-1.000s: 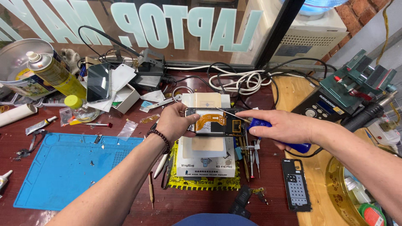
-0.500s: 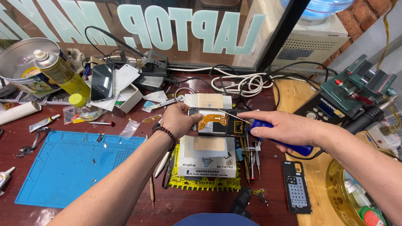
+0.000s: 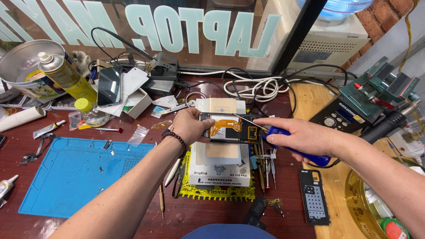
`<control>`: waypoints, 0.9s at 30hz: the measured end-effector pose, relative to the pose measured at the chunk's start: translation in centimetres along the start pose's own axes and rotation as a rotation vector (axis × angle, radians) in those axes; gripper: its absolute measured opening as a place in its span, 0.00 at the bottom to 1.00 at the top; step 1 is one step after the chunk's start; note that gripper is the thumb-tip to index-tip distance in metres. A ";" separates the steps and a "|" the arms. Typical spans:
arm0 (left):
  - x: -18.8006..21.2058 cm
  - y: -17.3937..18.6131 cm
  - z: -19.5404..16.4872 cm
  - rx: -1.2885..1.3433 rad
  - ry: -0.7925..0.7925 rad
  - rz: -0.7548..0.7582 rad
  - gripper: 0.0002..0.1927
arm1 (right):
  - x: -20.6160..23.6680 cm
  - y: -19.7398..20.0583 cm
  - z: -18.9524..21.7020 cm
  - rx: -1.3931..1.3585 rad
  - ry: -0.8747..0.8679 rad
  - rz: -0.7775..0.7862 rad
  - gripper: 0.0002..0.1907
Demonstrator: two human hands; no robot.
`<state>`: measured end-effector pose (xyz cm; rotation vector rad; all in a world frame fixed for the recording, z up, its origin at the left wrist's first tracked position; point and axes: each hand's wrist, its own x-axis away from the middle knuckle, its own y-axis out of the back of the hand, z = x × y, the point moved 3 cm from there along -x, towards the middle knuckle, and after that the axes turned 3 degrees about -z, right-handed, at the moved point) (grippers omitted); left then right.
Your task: The person uses a blue-handled screwdriver to pry and adjust a flexible ribbon cable and internal components on a disassembled smartphone. The device is held in the left hand while the right hand manipulates the tool to separate and reposition parts on the motherboard area.
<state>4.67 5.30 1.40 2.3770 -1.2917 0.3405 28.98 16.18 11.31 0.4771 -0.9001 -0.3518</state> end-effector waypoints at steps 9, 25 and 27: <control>-0.2 0.1 0.0 -0.042 -0.009 -0.006 0.12 | 0.4 -0.4 -0.1 -0.010 -0.036 -0.017 0.34; -0.6 -0.1 0.5 0.005 0.004 -0.004 0.12 | 0.3 -1.3 0.0 -0.079 0.009 -0.007 0.34; -0.7 -0.1 0.5 0.008 -0.003 -0.002 0.12 | 0.4 -1.3 0.1 -0.072 -0.005 -0.007 0.34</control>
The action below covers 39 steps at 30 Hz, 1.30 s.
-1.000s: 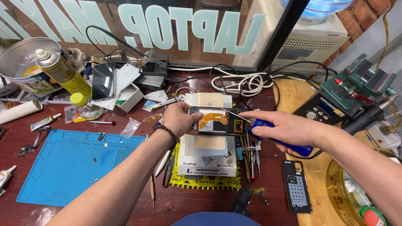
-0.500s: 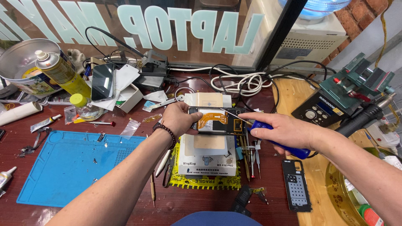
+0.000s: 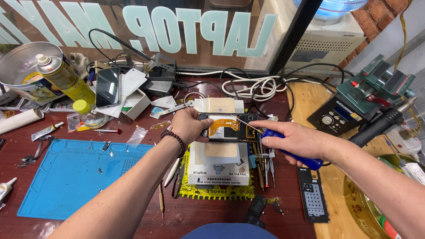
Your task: The person uses a blue-handled screwdriver to pry and adjust a flexible ribbon cable and internal components on a disassembled smartphone. The device is held in the left hand while the right hand manipulates the tool to separate and reposition parts on the motherboard area.
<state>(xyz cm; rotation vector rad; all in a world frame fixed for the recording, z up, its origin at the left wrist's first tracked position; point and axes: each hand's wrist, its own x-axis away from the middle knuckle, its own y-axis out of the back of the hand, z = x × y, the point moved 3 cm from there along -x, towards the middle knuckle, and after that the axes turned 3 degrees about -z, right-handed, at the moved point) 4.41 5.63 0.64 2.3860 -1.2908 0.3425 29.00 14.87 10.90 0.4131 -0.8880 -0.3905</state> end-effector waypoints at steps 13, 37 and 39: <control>0.4 0.4 -0.3 -0.191 -0.053 -0.058 0.14 | -0.1 0.5 1.1 0.087 -0.028 -0.008 0.34; 0.7 0.2 -0.4 -0.042 0.004 0.003 0.13 | -0.5 2.1 0.4 0.114 0.007 0.045 0.35; 0.8 0.2 -0.5 -0.043 0.007 0.001 0.12 | -0.5 2.2 0.4 0.118 0.015 0.046 0.35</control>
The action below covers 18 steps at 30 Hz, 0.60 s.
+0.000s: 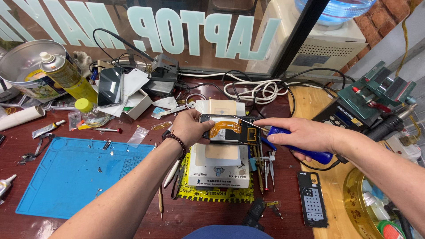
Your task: The person uses a blue-handled screwdriver to pry and adjust a flexible ribbon cable and internal components on a disassembled smartphone. The device is held in the left hand while the right hand manipulates the tool to separate and reposition parts on the motherboard area.
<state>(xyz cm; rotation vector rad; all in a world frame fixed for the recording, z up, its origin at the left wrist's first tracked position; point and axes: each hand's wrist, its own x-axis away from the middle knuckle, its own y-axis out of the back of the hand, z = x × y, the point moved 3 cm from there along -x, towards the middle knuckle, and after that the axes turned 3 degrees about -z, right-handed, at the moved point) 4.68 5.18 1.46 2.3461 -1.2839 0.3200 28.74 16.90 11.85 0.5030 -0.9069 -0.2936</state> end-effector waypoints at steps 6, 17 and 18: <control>0.2 0.0 -0.1 0.002 0.008 0.001 0.13 | -0.5 0.1 0.1 -0.017 0.018 0.023 0.34; 0.2 -0.2 -0.2 -0.012 -0.001 -0.006 0.14 | -0.8 -0.4 0.9 0.008 0.012 -0.014 0.33; 0.2 -0.1 -0.2 -0.050 -0.002 -0.023 0.13 | -0.7 -1.0 0.8 -0.005 -0.001 -0.033 0.32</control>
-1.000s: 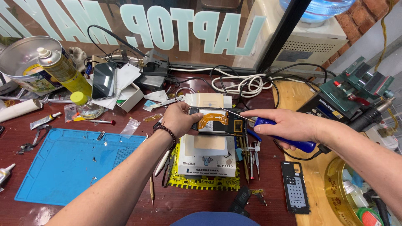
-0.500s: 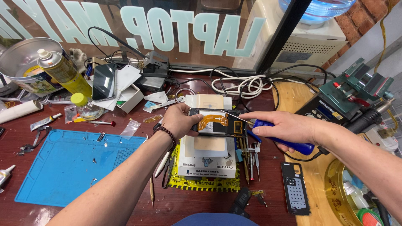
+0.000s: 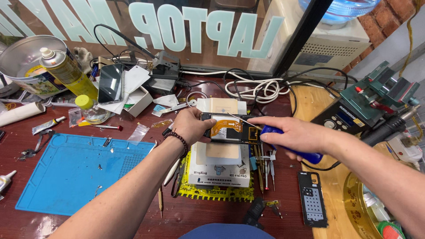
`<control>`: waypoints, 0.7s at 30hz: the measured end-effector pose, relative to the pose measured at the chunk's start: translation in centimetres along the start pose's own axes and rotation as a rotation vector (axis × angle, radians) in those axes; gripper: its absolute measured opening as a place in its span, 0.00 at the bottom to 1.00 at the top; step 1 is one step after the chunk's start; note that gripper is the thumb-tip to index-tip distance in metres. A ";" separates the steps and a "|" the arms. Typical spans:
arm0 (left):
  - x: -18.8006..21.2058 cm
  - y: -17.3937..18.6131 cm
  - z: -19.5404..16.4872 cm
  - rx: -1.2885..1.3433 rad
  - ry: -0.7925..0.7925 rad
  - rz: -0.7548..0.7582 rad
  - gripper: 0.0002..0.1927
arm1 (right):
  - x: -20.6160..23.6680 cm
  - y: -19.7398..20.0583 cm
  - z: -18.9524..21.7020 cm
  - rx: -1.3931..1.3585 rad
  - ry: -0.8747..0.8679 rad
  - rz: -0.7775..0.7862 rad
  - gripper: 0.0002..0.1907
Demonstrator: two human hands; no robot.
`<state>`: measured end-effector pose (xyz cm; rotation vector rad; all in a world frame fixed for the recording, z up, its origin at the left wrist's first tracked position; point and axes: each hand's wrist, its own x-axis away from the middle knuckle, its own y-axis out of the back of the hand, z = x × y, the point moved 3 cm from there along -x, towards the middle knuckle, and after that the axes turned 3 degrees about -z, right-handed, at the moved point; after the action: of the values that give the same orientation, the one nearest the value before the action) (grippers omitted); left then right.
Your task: The person uses a blue-handled screwdriver to pry and adjust a flexible ribbon cable and internal components on a disassembled smartphone. The device is held in the left hand while the right hand manipulates the tool to separate and reposition parts on the motherboard area.
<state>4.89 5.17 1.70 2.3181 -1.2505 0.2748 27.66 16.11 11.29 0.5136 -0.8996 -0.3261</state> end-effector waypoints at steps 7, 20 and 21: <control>-0.7 -0.1 0.7 0.094 -0.001 0.016 0.12 | 2.1 -5.4 -0.6 -0.118 -0.068 -0.333 0.32; -2.1 -0.8 1.3 0.220 0.038 0.181 0.13 | 4.0 -8.3 2.4 -0.313 -0.229 -0.461 0.31; -2.1 -1.0 1.1 0.225 0.017 0.188 0.13 | 3.9 -8.6 3.0 -0.348 -0.235 -0.477 0.31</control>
<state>4.44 6.64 -0.36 2.3774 -1.4993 0.5224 27.03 6.21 10.63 0.3649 -0.9148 -0.9749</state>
